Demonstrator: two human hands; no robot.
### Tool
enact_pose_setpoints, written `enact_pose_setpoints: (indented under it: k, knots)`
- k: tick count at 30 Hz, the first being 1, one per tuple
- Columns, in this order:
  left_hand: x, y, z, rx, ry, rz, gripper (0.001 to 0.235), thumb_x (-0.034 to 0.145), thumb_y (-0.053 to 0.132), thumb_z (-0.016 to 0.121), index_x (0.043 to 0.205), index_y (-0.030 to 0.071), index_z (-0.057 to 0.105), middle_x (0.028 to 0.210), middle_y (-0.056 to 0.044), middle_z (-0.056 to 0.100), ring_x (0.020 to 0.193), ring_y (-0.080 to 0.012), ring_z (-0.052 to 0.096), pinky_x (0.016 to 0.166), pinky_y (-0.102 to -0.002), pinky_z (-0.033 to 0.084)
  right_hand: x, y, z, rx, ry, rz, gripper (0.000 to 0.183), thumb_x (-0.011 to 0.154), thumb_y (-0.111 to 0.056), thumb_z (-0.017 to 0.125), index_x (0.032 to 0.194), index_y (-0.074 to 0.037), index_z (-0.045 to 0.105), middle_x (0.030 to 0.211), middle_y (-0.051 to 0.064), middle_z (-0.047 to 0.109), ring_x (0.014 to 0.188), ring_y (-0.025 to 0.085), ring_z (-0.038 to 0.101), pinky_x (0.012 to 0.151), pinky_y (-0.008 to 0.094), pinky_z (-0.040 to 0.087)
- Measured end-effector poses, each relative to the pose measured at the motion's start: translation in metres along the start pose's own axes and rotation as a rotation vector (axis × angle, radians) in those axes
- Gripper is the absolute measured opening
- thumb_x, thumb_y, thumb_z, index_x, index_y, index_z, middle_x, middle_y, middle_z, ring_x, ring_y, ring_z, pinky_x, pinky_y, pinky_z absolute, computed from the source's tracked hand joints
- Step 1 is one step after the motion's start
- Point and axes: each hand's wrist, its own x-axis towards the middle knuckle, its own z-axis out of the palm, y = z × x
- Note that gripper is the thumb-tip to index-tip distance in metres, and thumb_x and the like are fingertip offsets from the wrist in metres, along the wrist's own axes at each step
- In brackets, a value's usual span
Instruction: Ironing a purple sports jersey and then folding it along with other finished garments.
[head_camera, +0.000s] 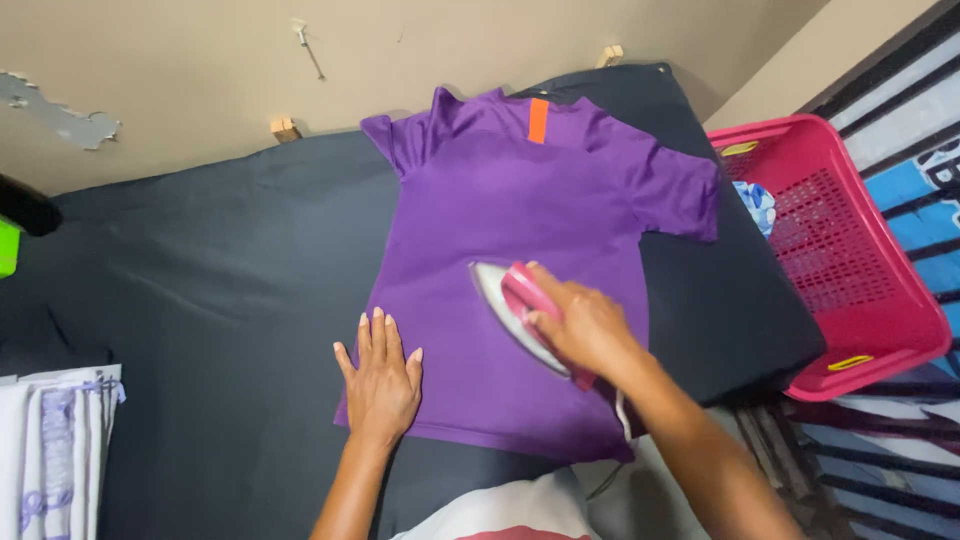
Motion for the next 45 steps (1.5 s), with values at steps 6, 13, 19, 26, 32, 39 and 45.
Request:
enact_pose_setpoints:
  k: [6, 13, 19, 26, 32, 39, 45]
  knots:
    - [-0.008, -0.008, -0.005, 0.014, 0.003, -0.025, 0.07, 0.1, 0.043, 0.045, 0.15, -0.005, 0.037, 0.163, -0.019, 0.029, 0.153, -0.0346, 0.021, 0.116, -0.069, 0.013, 0.04, 0.035, -0.004, 0.02, 0.055, 0.122, 0.074, 0.089, -0.039, 0.067, 0.154, -0.015, 0.042, 0.121, 0.028, 0.067, 0.108, 0.048, 0.064, 0.093, 0.054, 0.05]
    - [-0.006, -0.01, -0.005, 0.046, -0.089, -0.07, 0.071, 0.1, 0.047, 0.039, 0.151, -0.002, 0.033, 0.165, -0.016, 0.023, 0.153, -0.0332, 0.017, 0.116, -0.068, 0.011, 0.039, -0.041, -0.008, 0.058, -0.115, -0.187, 0.071, 0.089, -0.04, 0.066, 0.152, -0.015, 0.043, 0.125, 0.028, 0.065, 0.107, 0.048, 0.064, 0.091, 0.053, 0.05]
    - [-0.007, -0.013, -0.003, 0.033, -0.079, -0.069, 0.071, 0.101, 0.048, 0.038, 0.152, -0.002, 0.031, 0.165, -0.017, 0.02, 0.153, -0.0329, 0.014, 0.116, -0.066, 0.009, 0.067, -0.069, 0.012, 0.026, -0.256, -0.232, 0.07, 0.091, -0.039, 0.064, 0.154, -0.018, 0.043, 0.108, 0.026, 0.07, 0.098, 0.047, 0.067, 0.086, 0.054, 0.051]
    - [-0.012, -0.013, -0.014, 0.035, -0.123, -0.092, 0.075, 0.1, 0.053, 0.037, 0.152, -0.001, 0.032, 0.164, -0.017, 0.022, 0.153, -0.033, 0.015, 0.117, -0.066, 0.01, 0.164, -0.024, 0.017, -0.04, -0.038, -0.139, 0.074, 0.084, -0.043, 0.068, 0.152, -0.025, 0.044, 0.134, 0.021, 0.064, 0.106, 0.05, 0.064, 0.088, 0.057, 0.051]
    - [-0.028, -0.023, -0.036, -0.005, -0.05, -0.098, 0.068, 0.094, 0.044, 0.055, 0.143, -0.003, 0.046, 0.157, -0.021, 0.033, 0.148, -0.0382, 0.025, 0.113, -0.068, 0.016, 0.187, 0.006, 0.014, -0.025, -0.022, -0.023, 0.079, 0.09, -0.043, 0.069, 0.159, -0.021, 0.039, 0.13, 0.025, 0.063, 0.117, 0.048, 0.061, 0.101, 0.053, 0.049]
    - [-0.06, -0.053, -0.06, -0.353, 0.107, -0.422, 0.054, 0.083, 0.026, 0.077, 0.131, 0.006, 0.065, 0.114, -0.014, 0.066, 0.106, -0.0319, 0.062, 0.093, -0.044, 0.048, 0.112, -0.047, 0.019, 0.095, -0.168, -0.274, 0.073, 0.09, -0.045, 0.066, 0.154, -0.019, 0.044, 0.136, 0.024, 0.061, 0.116, 0.049, 0.06, 0.099, 0.052, 0.049]
    - [-0.063, -0.051, -0.049, -0.425, 0.08, -0.436, 0.054, 0.086, 0.017, 0.071, 0.137, 0.005, 0.06, 0.093, -0.011, 0.071, 0.091, -0.0301, 0.065, 0.086, -0.043, 0.051, 0.037, -0.096, 0.036, 0.121, -0.318, -0.414, 0.069, 0.093, -0.043, 0.065, 0.153, -0.017, 0.043, 0.117, 0.027, 0.069, 0.103, 0.047, 0.067, 0.091, 0.052, 0.053]
